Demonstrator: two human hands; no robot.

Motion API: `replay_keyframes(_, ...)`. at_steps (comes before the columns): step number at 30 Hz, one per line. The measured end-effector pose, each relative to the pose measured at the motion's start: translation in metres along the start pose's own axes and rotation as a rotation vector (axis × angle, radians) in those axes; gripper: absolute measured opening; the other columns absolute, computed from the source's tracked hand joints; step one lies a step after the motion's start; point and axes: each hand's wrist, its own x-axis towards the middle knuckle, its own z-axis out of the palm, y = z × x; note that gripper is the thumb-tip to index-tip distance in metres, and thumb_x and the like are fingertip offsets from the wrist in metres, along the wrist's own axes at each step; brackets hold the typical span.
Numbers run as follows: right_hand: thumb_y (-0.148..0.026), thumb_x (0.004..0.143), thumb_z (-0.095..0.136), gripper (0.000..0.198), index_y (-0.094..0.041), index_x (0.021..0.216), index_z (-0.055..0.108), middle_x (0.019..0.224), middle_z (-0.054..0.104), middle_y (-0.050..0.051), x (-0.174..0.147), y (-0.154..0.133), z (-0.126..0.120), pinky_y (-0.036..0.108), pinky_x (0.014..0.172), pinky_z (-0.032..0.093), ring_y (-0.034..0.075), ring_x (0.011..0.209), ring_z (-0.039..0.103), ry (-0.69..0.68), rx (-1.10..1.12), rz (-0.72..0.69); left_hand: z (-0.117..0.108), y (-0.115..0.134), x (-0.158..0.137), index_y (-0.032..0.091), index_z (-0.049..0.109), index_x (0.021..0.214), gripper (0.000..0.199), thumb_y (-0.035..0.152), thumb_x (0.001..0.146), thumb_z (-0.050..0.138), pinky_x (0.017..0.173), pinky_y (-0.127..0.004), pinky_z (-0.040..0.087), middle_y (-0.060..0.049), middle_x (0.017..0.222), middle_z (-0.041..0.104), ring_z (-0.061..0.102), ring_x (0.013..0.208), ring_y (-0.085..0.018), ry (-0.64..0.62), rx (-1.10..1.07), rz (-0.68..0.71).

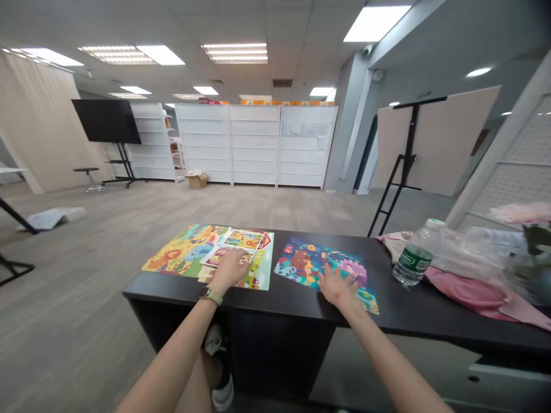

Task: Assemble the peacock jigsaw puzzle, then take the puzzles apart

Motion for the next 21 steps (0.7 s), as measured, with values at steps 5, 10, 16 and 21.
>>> replay_keyframes(5,-0.059,0.096,0.038,0.072,-0.023,0.158,0.029,0.154,0.043,0.02,0.009,0.014,-0.024,0.054,0.112,0.026,0.04,0.138,0.042,-0.003,0.031,-0.175,-0.001,-0.028,-0.008,0.016,0.054,0.14,0.061,0.052,0.09,0.053,0.114,-0.056,0.027,-0.018,0.151,0.047,0.037,0.142,-0.038,-0.038,0.148,-0.101)
replay_keyframes(10,-0.06,0.091,0.049,0.067,-0.037,0.152,0.037,0.164,0.028,0.003,0.027,0.046,-0.035,0.044,0.12,0.011,0.032,0.151,0.019,-0.077,0.023,-0.264,0.005,-0.039,-0.001,0.022,0.052,0.144,0.088,0.078,0.076,0.055,0.113,-0.069,0.014,-0.017,0.157,0.037,0.026,0.145,-0.045,-0.033,0.265,-0.147)
replay_keyframes(16,-0.056,0.1,0.022,0.068,-0.023,0.159,0.022,0.165,0.018,0.018,0.044,0.03,-0.017,0.07,0.112,0.006,0.045,0.149,0.015,-0.036,0.049,0.086,0.015,-0.045,0.006,0.03,0.048,0.147,0.101,0.092,0.067,0.048,0.112,-0.07,0.014,-0.013,0.161,0.032,0.019,0.147,-0.047,-0.133,0.329,-0.175)
replay_keyframes(21,-0.05,0.1,0.02,0.067,-0.019,0.159,0.023,0.162,0.016,0.028,0.045,-0.025,0.001,0.086,0.095,0.002,0.057,0.144,0.017,-0.057,0.115,0.232,0.038,-0.019,0.006,0.029,0.042,0.151,0.102,0.091,0.071,0.045,0.112,-0.07,0.01,-0.015,0.163,0.026,0.012,0.149,-0.047,-0.166,0.307,-0.158)
